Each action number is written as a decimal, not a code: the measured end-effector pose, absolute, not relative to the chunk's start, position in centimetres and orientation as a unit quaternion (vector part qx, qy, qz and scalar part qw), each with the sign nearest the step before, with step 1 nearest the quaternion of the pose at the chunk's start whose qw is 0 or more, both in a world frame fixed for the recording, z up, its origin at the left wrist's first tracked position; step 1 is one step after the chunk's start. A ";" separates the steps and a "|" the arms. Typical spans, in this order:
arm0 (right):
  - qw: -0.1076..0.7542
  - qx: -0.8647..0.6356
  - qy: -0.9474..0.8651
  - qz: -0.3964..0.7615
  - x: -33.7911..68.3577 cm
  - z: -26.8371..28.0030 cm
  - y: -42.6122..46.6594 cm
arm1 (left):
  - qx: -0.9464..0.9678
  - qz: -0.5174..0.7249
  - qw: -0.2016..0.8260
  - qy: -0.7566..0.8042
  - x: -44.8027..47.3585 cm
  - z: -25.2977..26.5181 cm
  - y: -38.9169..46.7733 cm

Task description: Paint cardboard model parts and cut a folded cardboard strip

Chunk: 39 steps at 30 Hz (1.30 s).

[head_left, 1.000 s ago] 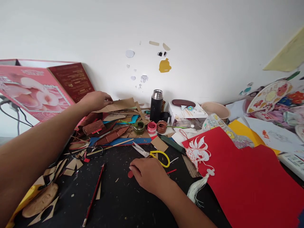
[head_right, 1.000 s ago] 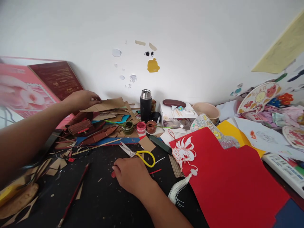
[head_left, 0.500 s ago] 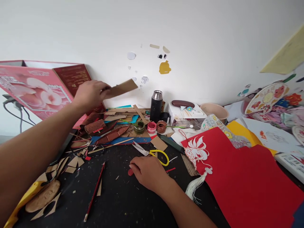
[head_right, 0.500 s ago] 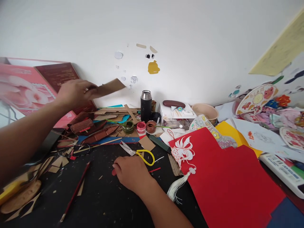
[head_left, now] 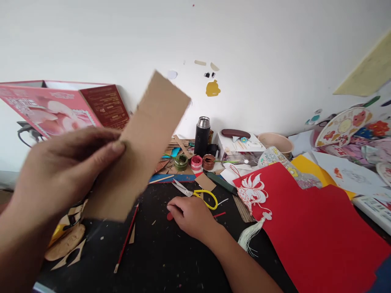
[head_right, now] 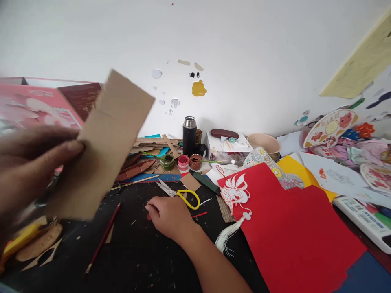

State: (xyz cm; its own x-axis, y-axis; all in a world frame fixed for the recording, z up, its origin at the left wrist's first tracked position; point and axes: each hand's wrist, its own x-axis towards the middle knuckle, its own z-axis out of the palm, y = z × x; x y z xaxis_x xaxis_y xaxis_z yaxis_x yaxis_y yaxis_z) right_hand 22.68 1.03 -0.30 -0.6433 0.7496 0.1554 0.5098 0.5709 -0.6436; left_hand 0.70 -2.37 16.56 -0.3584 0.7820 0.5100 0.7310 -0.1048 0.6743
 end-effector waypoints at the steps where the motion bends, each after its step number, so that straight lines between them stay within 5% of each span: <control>1: 0.226 -0.370 -0.850 0.301 22.7 -0.3 1.0 | 0.548 0.483 0.098 0.676 1.1 15.6 -3.4; 4: 0.269 -0.372 -0.812 0.361 22.7 -0.5 1.1 | 0.574 0.401 0.265 0.663 1.7 12.2 -4.7; 8: 0.336 -0.372 -0.749 0.432 22.8 -0.8 1.6 | 0.582 0.339 0.344 0.654 1.6 8.1 -4.2; 16: 0.466 -0.376 -0.523 0.607 23.4 -0.3 3.6 | 0.512 0.403 0.406 0.641 2.9 4.5 -3.7; 24: 0.454 -0.324 -0.464 0.688 23.1 -0.6 3.2 | 0.525 0.404 0.420 0.621 3.2 3.4 -3.4; 39: 0.528 -0.383 -0.468 0.596 23.0 -0.4 3.0 | 0.546 0.421 0.482 0.541 3.0 1.8 -3.8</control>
